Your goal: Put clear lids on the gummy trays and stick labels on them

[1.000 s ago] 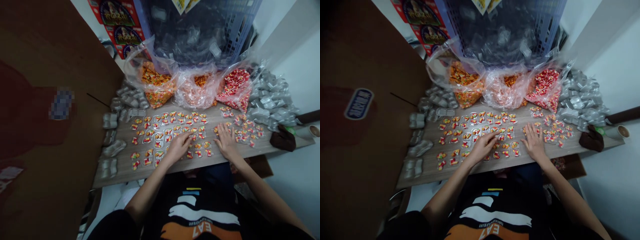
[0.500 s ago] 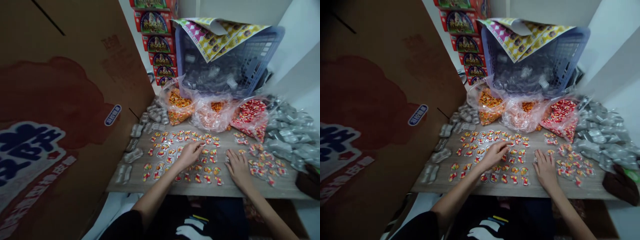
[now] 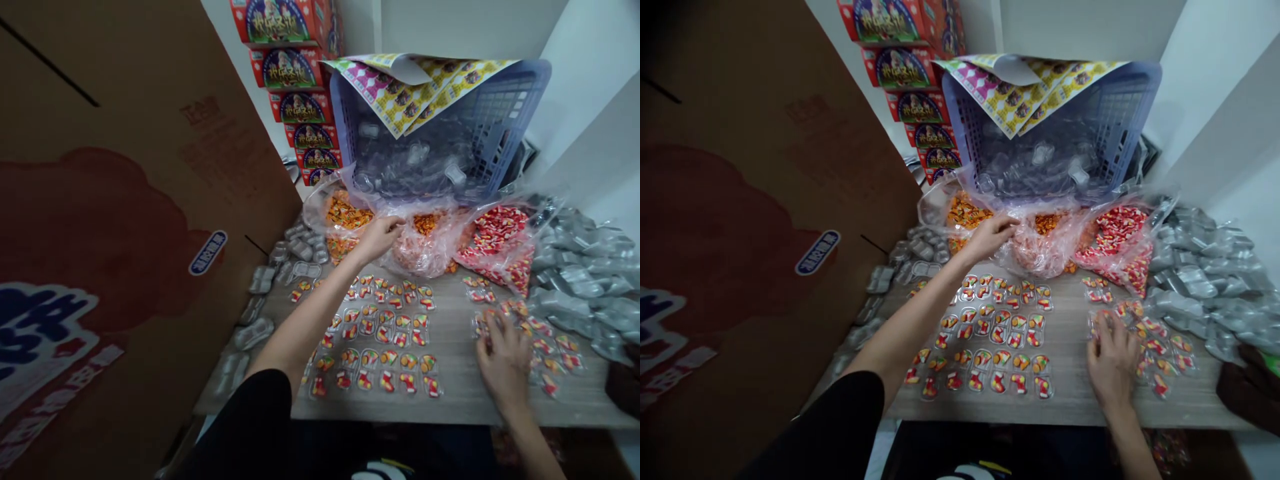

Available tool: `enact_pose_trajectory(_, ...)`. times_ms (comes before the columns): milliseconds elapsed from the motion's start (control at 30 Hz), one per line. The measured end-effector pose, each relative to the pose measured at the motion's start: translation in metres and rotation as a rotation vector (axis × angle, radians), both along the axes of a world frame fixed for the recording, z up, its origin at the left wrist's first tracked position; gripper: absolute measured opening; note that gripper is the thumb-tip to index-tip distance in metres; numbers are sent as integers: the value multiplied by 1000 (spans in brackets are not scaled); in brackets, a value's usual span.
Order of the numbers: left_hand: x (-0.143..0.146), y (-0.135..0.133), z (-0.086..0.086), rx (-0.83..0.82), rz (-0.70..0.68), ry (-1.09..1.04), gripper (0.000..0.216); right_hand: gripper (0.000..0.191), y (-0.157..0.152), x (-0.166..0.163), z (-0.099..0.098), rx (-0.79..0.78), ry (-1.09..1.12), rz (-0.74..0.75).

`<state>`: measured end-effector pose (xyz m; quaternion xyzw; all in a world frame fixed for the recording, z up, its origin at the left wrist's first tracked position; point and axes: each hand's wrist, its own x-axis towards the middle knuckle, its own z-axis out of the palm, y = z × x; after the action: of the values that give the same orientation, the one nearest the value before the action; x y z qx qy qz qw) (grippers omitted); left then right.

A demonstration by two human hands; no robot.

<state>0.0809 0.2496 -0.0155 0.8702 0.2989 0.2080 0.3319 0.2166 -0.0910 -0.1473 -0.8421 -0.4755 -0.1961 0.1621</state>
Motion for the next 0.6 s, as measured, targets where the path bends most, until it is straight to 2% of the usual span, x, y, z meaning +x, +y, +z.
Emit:
enact_pose_trajectory(100,30,16,2,72,-15,53,31,41,-13,6,-7,-32,-15,-83)
enact_pose_trajectory(200,64,30,0,198,-26,150,34,42,-14,9,-9,-20,9,-86)
enact_pose_trajectory(433,148,69,-13,370,12,294,63,33,7,8,14,103,96,85)
enact_pose_trajectory(600,190,92,-32,415,19,338,73,30,20,-3,22,179,195,168)
